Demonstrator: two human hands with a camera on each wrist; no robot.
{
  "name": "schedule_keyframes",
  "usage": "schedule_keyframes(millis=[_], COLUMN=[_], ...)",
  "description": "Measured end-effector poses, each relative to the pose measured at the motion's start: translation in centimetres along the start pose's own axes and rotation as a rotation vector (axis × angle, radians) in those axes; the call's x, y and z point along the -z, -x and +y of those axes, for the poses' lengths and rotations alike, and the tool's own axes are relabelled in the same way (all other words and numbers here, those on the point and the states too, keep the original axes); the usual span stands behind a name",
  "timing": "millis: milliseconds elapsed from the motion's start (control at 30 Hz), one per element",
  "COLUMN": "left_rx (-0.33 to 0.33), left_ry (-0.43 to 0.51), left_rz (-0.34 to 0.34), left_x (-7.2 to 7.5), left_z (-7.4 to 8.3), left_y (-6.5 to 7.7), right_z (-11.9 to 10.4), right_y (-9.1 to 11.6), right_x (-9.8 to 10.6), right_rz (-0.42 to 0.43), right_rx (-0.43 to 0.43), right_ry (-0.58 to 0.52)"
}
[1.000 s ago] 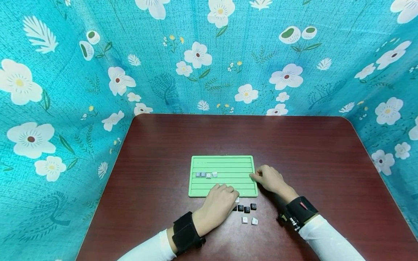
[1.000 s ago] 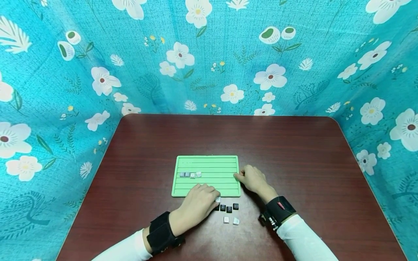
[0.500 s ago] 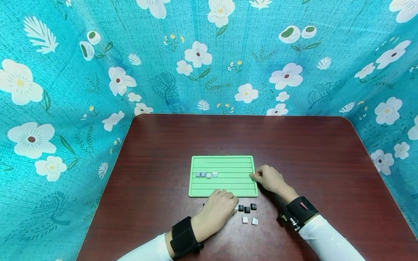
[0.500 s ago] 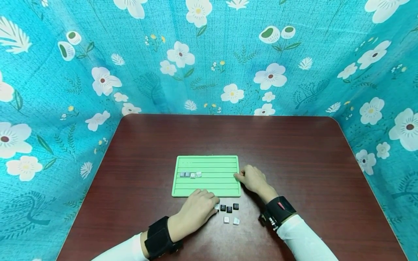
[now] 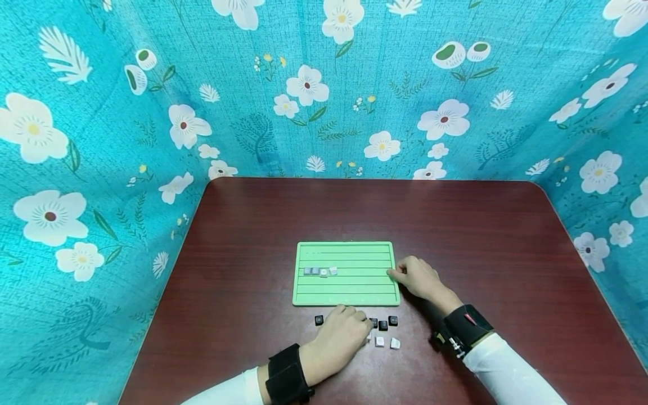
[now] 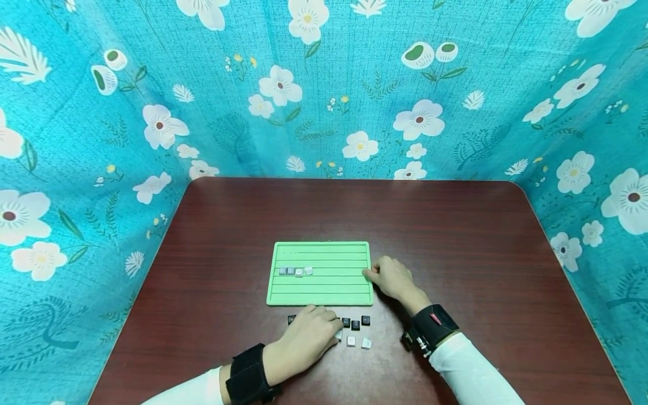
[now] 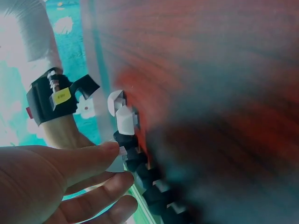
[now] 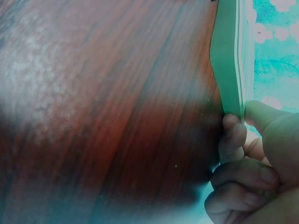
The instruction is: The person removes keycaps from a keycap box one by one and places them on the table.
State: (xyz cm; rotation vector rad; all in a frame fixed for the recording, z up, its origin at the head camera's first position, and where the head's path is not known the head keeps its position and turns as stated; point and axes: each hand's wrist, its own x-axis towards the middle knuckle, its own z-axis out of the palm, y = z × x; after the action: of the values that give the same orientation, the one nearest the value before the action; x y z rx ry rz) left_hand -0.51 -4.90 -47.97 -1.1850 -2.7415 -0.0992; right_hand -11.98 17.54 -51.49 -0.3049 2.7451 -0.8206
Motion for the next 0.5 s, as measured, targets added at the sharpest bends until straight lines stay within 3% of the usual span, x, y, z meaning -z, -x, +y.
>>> schedule_keyframes(millis=[500], left_rx=[-0.02], left_ry=[-0.051], left_rz=[0.006], left_x=[-1.1], left_z=[0.44], left_y=[0.34], right_z=[0.09], right_y=[0.05], right_x=[0.08], right_rz=[-0.003], right_rx=[0.005], right_ry=[-0.01])
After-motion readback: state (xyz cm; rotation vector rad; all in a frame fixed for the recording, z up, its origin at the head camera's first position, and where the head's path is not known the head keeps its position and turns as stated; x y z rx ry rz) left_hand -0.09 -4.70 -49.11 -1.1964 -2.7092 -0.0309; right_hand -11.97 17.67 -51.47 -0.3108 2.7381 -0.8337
